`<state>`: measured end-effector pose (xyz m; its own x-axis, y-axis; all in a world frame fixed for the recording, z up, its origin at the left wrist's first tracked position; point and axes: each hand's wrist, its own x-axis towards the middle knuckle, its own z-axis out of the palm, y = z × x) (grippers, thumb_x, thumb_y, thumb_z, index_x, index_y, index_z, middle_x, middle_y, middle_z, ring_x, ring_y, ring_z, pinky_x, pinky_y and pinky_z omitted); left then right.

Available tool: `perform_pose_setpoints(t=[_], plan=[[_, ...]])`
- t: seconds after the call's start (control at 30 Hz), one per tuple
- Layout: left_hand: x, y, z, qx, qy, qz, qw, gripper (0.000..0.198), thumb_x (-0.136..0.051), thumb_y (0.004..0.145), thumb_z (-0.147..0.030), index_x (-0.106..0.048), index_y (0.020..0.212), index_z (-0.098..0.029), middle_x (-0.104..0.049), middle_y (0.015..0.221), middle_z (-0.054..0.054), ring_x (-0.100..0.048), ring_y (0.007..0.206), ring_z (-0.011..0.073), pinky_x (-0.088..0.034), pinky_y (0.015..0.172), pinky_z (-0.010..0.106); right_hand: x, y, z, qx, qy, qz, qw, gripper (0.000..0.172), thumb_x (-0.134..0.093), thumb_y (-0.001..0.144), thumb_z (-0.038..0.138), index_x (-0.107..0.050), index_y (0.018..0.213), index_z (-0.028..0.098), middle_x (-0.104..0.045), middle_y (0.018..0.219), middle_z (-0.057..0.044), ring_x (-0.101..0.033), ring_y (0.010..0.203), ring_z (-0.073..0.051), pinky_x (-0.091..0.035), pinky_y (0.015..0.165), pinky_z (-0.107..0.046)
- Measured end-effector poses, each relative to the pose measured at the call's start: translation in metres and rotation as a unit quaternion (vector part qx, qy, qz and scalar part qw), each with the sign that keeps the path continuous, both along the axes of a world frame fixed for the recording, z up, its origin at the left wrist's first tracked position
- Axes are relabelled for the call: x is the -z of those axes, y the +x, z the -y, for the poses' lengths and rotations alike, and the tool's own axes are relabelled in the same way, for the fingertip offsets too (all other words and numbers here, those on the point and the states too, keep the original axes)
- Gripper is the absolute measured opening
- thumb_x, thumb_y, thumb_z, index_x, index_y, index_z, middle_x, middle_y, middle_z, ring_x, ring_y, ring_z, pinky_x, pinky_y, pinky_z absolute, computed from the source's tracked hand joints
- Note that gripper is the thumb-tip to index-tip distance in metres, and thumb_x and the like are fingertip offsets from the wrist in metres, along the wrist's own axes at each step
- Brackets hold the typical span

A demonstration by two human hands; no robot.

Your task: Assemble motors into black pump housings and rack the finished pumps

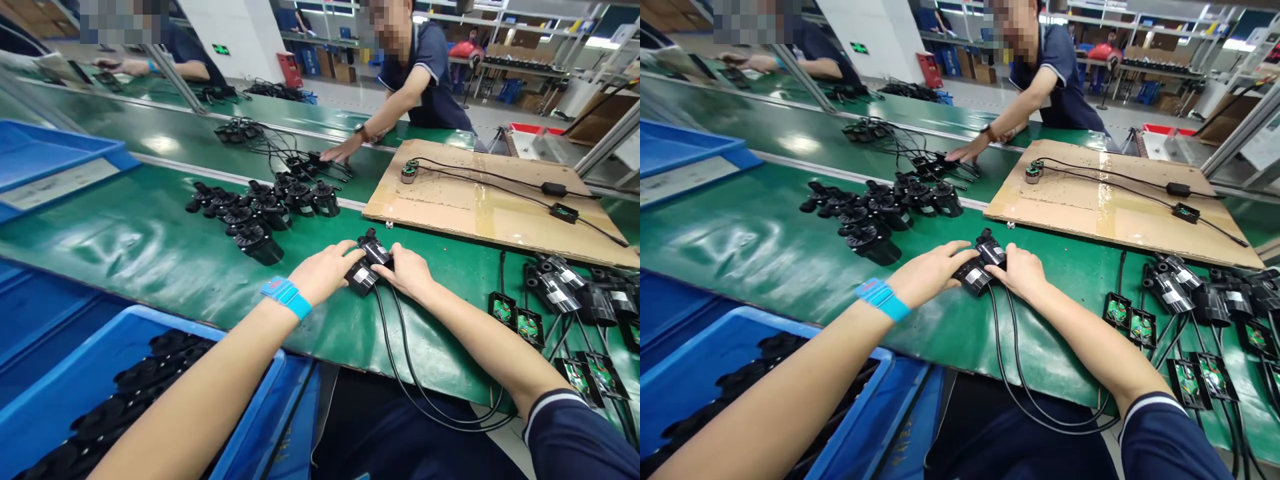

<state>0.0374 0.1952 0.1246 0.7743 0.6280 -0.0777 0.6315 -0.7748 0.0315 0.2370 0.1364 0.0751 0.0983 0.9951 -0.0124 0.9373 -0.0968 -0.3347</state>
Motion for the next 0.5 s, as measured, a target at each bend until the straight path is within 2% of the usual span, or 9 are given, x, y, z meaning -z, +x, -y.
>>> perform_pose_setpoints(t=[0.13,0.23,0.3,0.37,0.43,0.5], plan=[[0.020,-0.012,-0.013,-0.003,-0.027,0.067,0.997,0.083,-0.075,0.079,-0.016,-0.038,0.154,-0.020,-0.028,0.165,0.022,-0.036,0.150,0.0373,-0.039,0.120,0.050,-0.008,0.005,0.018,-0.063,0.002,-0.001,0.998,0.057,-0.056,0.100,0.057,-0.052,0.134,0.012,-0.066,0.126,-0.018,-0.061,0.117,-0.031,-0.047,0.098,-0.043],[0.032,-0.014,-0.019,0.026,-0.029,0.062,0.997,0.105,-0.085,0.068,-0.021,-0.031,0.158,-0.024,-0.013,0.169,0.024,-0.027,0.153,0.0446,-0.039,0.118,0.056,-0.018,0.020,0.068,-0.110,-0.004,-0.007,0.994,0.062,-0.064,0.096,0.055,-0.050,0.143,0.017,-0.063,0.135,-0.014,-0.057,0.122,-0.030,-0.043,0.103,-0.044],[0.036,-0.010,-0.028,0.057,-0.005,0.046,0.997,0.102,-0.083,0.066,-0.014,-0.038,0.157,-0.027,-0.012,0.170,0.022,-0.035,0.148,0.0482,-0.042,0.114,0.058,-0.022,0.028,0.119,-0.172,0.004,-0.023,0.985,0.068,-0.068,0.091,0.060,-0.052,0.142,0.018,-0.064,0.133,-0.013,-0.058,0.119,-0.029,-0.041,0.104,-0.045],[0.038,-0.003,-0.045,0.078,-0.002,0.028,0.997,0.095,-0.075,0.068,-0.009,-0.043,0.154,-0.032,-0.016,0.170,0.018,-0.054,0.134,0.0480,-0.052,0.104,0.058,-0.022,0.031,0.174,-0.231,0.016,-0.035,0.972,0.079,-0.068,0.087,0.067,-0.050,0.144,0.015,-0.064,0.132,-0.015,-0.057,0.118,-0.029,-0.039,0.106,-0.046],[0.040,0.007,-0.064,0.091,-0.027,0.016,0.995,0.089,-0.072,0.071,-0.016,-0.045,0.153,-0.036,-0.026,0.168,0.014,-0.071,0.110,0.0434,-0.061,0.086,0.055,-0.014,0.030,0.223,-0.242,0.018,-0.020,0.970,0.086,-0.067,0.088,0.066,-0.043,0.149,0.011,-0.061,0.137,-0.018,-0.054,0.124,-0.029,-0.036,0.111,-0.048],[0.043,0.019,-0.077,0.121,-0.046,0.039,0.991,0.076,-0.067,0.078,-0.033,-0.047,0.151,-0.037,-0.037,0.164,0.009,-0.075,0.096,0.0384,-0.063,0.074,0.052,0.002,0.026,0.260,-0.218,0.024,0.015,0.975,0.074,-0.065,0.096,0.053,-0.040,0.150,0.010,-0.059,0.140,-0.017,-0.051,0.130,-0.027,-0.034,0.114,-0.047]])
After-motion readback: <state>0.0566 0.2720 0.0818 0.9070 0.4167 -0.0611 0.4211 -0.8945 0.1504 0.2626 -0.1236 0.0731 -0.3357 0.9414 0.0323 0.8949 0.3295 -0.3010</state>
